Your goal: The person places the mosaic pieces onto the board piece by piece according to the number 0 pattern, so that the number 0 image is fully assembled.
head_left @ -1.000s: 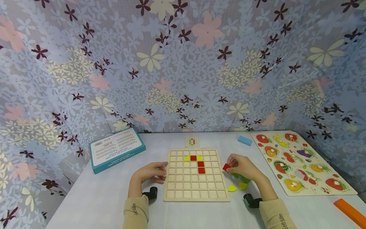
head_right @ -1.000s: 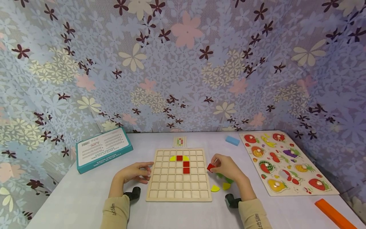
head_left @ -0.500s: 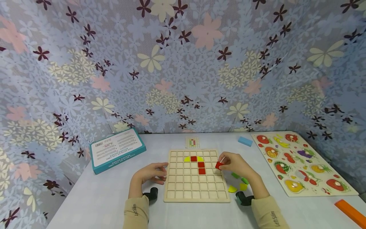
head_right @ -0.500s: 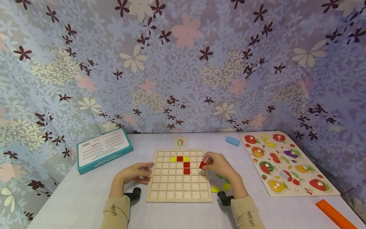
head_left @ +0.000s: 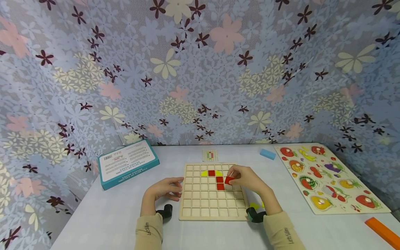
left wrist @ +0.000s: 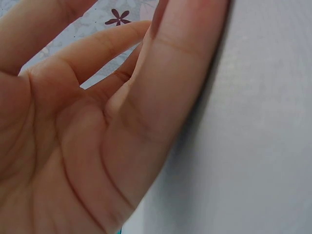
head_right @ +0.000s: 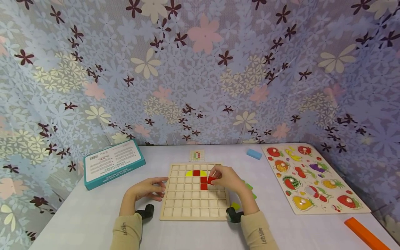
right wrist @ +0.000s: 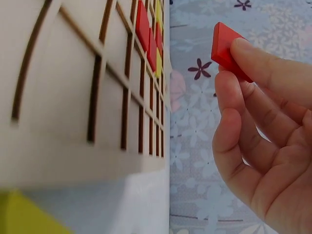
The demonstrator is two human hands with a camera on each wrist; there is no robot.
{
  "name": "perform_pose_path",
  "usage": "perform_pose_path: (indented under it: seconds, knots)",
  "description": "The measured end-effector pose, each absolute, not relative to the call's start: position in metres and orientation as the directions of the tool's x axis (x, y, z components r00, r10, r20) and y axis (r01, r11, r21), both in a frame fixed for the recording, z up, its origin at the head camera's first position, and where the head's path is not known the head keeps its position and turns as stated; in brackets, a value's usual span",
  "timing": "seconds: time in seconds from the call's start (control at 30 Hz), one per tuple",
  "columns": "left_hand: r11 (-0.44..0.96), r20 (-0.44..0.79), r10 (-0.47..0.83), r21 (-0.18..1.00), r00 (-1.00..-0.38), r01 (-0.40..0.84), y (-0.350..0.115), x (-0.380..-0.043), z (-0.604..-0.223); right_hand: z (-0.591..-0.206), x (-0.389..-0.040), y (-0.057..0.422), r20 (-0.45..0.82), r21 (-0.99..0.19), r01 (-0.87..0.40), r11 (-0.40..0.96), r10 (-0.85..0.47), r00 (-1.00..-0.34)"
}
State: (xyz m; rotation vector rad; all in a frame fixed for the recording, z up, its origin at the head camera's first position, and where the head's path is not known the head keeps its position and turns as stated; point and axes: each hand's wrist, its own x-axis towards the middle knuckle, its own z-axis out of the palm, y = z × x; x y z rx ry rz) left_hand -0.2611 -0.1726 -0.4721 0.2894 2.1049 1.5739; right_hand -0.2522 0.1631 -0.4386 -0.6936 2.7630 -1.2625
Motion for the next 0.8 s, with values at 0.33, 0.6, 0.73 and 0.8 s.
perform_pose_path:
  seconds: [0.33,0.6,0.73,0.8]
  knots:
    - [0.316,-0.259,0.445,0.941,-0.857,-0.120,-0.172,-0.259,-0.469,-0.439,-0.250,0.148,0.144,-0.728,-0.395,0.560,-0.439,-0.887]
    - [0.320,-0.259,0.438,0.940,-0.861,-0.120,-0.172,-0.258,-0.468,-0.448,-0.248,0.140,0.096,-0.748,-0.383,0.543,-0.482,-0.871]
    - [0.320,-0.262,0.437,0.939,-0.861,-0.123,-0.171,-0.258,-0.468,-0.451,-0.248,0.138,0.057,-0.740,-0.373,0.560,-0.500,-0.864]
    - [0.318,-0.262,0.436,0.940,-0.861,-0.125,-0.171,-0.258,-0.468,-0.451,-0.247,0.137,0.052,-0.735,-0.376,0.564,-0.506,-0.861]
